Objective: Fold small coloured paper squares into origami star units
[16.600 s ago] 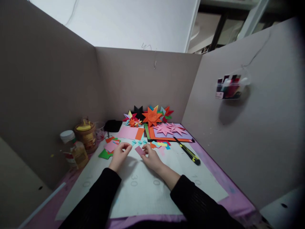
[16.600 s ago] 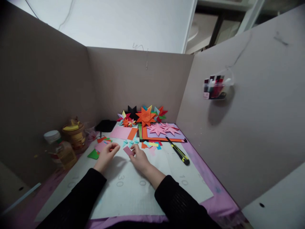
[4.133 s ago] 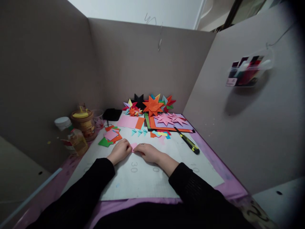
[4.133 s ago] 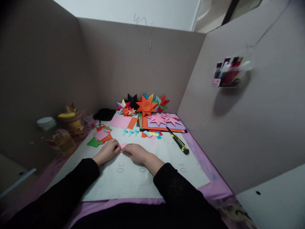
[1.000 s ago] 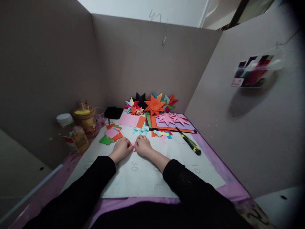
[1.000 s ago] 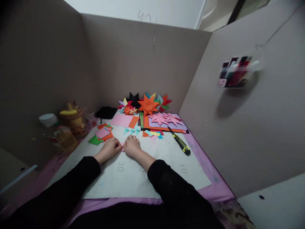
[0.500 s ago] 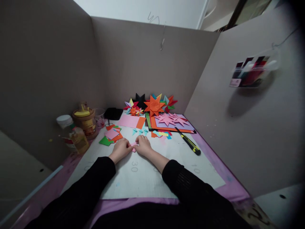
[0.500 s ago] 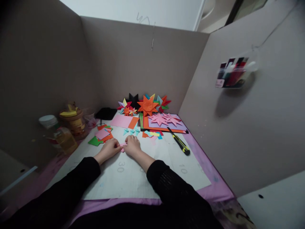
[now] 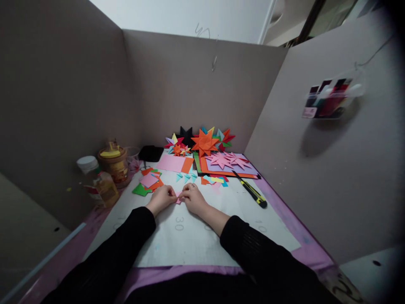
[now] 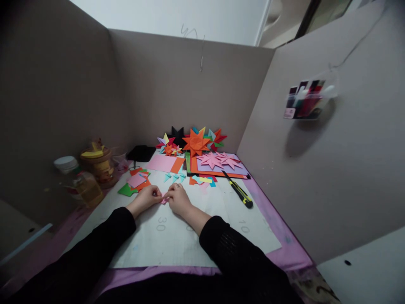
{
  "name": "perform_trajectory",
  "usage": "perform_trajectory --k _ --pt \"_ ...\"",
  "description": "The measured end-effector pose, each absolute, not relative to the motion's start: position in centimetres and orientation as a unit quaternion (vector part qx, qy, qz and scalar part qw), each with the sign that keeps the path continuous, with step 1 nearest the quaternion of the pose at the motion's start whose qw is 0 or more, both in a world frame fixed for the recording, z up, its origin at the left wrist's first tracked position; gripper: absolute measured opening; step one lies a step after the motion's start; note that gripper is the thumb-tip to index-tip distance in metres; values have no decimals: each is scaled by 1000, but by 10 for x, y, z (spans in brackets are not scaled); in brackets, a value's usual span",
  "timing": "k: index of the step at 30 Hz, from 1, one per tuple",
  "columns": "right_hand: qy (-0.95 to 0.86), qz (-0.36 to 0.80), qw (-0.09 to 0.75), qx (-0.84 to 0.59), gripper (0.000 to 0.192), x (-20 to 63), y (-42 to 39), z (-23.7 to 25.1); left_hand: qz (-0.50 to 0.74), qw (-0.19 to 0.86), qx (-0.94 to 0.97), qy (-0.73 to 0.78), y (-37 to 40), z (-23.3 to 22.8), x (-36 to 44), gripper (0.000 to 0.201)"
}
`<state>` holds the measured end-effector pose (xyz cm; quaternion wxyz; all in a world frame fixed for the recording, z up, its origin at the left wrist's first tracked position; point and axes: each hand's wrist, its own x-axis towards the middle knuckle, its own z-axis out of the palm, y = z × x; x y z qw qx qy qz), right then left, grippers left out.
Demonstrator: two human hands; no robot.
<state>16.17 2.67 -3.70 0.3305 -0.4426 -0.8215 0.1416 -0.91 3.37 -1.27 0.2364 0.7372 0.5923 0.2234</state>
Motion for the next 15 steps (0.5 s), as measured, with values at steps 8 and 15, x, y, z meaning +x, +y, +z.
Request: perform_trajectory --k 8,15 --pt "-887 64 258 -378 24 168 7 -31 227 222 745 586 34 -12 -9 10" --pt "-916 -21 221 -334 17 168 2 -28 224 217 749 584 33 -11 -9 8"
